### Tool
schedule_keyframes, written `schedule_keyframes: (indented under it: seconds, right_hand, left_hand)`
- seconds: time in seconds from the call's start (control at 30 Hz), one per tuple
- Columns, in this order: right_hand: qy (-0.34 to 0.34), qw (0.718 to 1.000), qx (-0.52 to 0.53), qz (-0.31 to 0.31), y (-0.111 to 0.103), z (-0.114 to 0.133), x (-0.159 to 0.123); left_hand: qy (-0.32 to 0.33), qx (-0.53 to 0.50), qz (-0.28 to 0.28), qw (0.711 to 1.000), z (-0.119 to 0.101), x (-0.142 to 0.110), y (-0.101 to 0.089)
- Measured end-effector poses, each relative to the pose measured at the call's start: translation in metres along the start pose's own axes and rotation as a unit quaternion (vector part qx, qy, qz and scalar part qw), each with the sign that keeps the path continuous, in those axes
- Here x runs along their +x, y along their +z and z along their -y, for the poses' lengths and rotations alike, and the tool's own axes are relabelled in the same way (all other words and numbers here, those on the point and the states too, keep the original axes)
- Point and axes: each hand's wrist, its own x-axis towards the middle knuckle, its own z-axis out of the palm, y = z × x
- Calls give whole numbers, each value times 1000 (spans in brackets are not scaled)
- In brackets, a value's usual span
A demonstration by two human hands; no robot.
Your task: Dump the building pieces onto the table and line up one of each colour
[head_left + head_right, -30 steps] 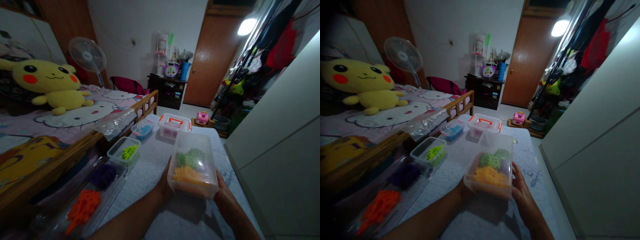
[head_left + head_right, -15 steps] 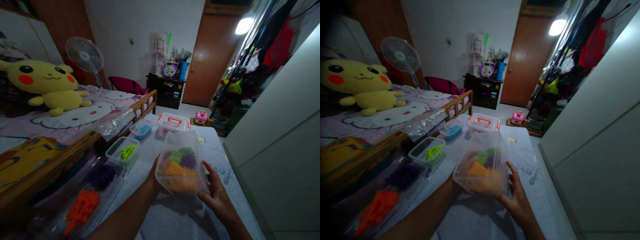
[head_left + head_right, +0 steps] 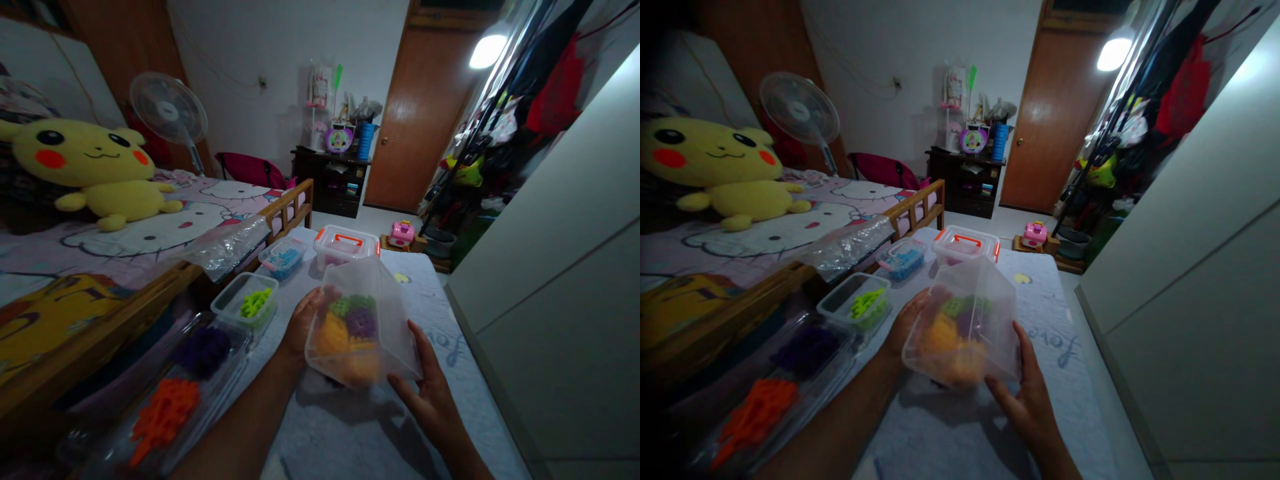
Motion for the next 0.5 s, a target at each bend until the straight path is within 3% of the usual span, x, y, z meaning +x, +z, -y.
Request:
schedule_keyframes:
  seconds: [0.2,0.5]
  right_hand:
    - [-51,995,22,-82,-8,1,-5]
    - [-106,980,-5,-170,-23,1,-8]
  left_hand:
    - [5,75,23,997,-5,-12,9]
    - [37,154,137,978,1,-19,6]
